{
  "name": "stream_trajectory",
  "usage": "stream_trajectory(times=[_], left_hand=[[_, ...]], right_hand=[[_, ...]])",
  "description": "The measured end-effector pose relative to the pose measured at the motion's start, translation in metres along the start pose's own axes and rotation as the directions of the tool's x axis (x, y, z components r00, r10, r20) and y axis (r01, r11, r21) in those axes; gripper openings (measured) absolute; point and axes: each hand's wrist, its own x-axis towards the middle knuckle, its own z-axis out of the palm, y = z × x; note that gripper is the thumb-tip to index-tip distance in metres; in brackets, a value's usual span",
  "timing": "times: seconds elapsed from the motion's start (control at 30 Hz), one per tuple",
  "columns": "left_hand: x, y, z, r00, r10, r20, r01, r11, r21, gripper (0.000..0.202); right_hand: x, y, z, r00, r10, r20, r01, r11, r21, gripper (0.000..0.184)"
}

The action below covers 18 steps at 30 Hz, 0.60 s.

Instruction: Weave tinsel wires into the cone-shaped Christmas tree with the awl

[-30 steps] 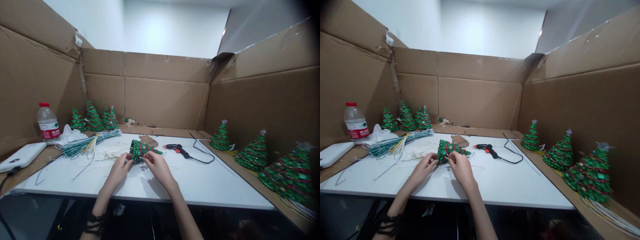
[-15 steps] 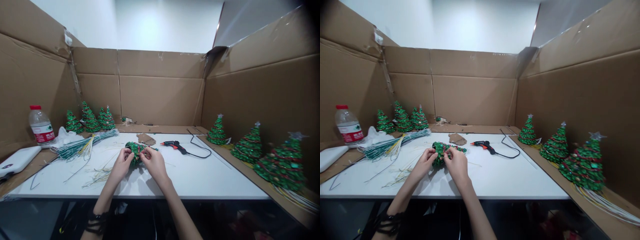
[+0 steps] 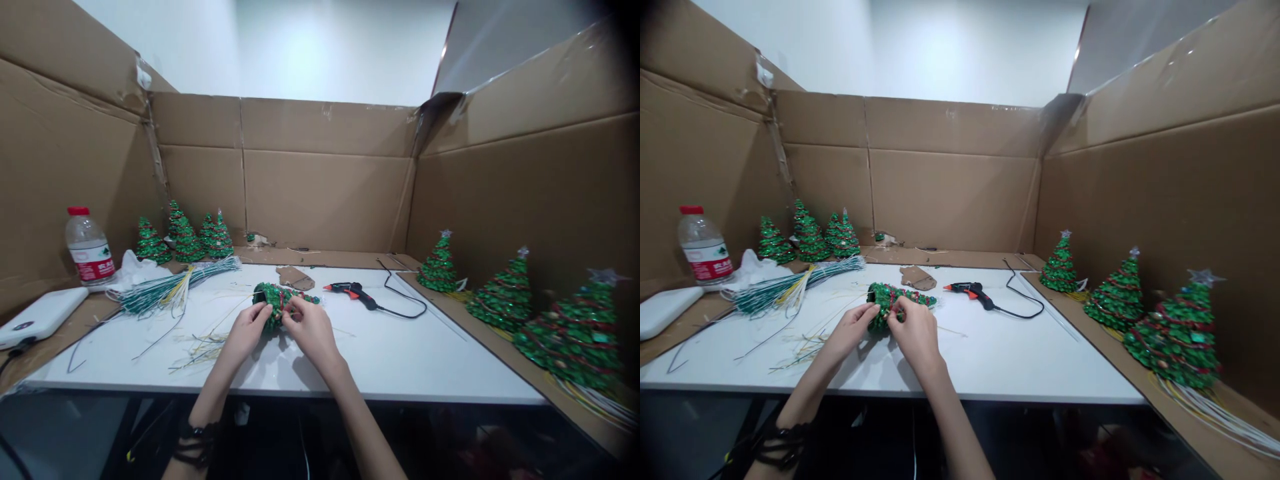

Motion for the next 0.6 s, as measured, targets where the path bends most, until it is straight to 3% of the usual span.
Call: stream_trajectory(times=[0.4,0.6], left_hand=[[-0.003,0.006,-0.002,1.0,-0.025,0.005,0.026,0.997,-0.071,0.03],[-0.001,-0.004,-0.005,0.991,-0.135,0.004,0.132,0.964,-0.232,0.034]], right_hand=[[-0.003,-0.003,0.007,0.995,-0.099,-0.027,0.099,0.995,-0.005,0.02],[-0.003,0.0,0.01,0.99,-0.137,-0.023,0.137,0.99,0.022,0.032]])
